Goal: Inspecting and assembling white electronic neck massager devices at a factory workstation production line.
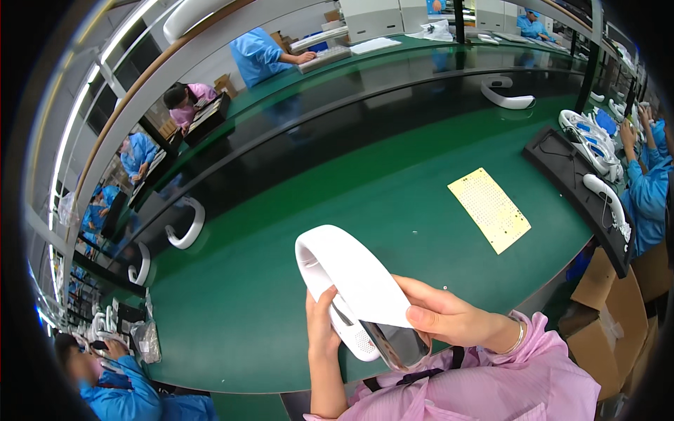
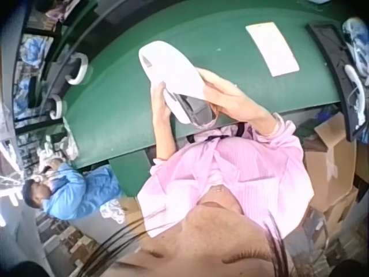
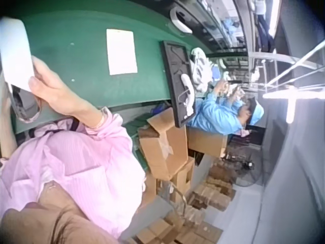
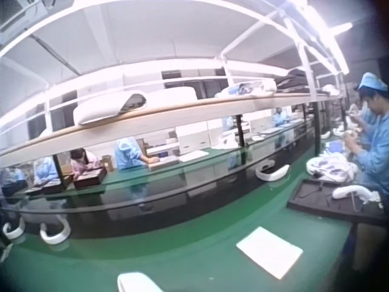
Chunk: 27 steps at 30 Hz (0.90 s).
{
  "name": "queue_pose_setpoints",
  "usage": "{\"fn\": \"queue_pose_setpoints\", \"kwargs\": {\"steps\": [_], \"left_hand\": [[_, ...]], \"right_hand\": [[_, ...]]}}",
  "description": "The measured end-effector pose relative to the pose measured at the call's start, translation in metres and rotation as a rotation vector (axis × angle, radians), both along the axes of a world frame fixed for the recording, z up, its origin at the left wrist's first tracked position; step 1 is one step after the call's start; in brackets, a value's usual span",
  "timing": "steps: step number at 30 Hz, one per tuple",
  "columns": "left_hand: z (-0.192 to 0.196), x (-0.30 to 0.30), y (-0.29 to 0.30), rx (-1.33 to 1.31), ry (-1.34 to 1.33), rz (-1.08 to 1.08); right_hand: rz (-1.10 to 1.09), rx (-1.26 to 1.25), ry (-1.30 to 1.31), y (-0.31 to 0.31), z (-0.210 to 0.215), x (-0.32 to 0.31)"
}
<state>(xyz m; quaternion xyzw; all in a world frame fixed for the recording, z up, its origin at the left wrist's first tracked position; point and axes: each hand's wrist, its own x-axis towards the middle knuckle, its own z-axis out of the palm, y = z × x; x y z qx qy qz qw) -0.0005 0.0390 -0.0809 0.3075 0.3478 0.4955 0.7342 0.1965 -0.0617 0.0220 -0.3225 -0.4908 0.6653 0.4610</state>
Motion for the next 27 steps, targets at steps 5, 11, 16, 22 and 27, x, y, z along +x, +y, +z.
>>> {"fn": "queue_pose_setpoints", "kwargs": {"steps": [5,11,16,22,27], "left_hand": [[-0.014,-0.007,0.001,-0.042,-0.031,-0.037],[0.006,-0.007,-0.009,-0.154,0.063,-0.261],[0.013,-0.037,-0.013,0.003,-0.202,-0.511],[0.011,-0.044,-0.016,0.300,0.232,-0.442],[0.000,-0.041,-0.013,0.298,0.345,-0.243]], "right_hand": [[-0.009,0.001,-0.021,0.001,0.004,-0.005],[-0.677,0.760,-0.721,0.022,-0.013,0.009],[-0.497,0.731,-0.514,0.036,-0.050,0.053],[-0.599,0.252,-0.267,0.022,-0.087,0.047],[-0.541,0.136,-0.283,0.022,-0.078,0.045]]}}
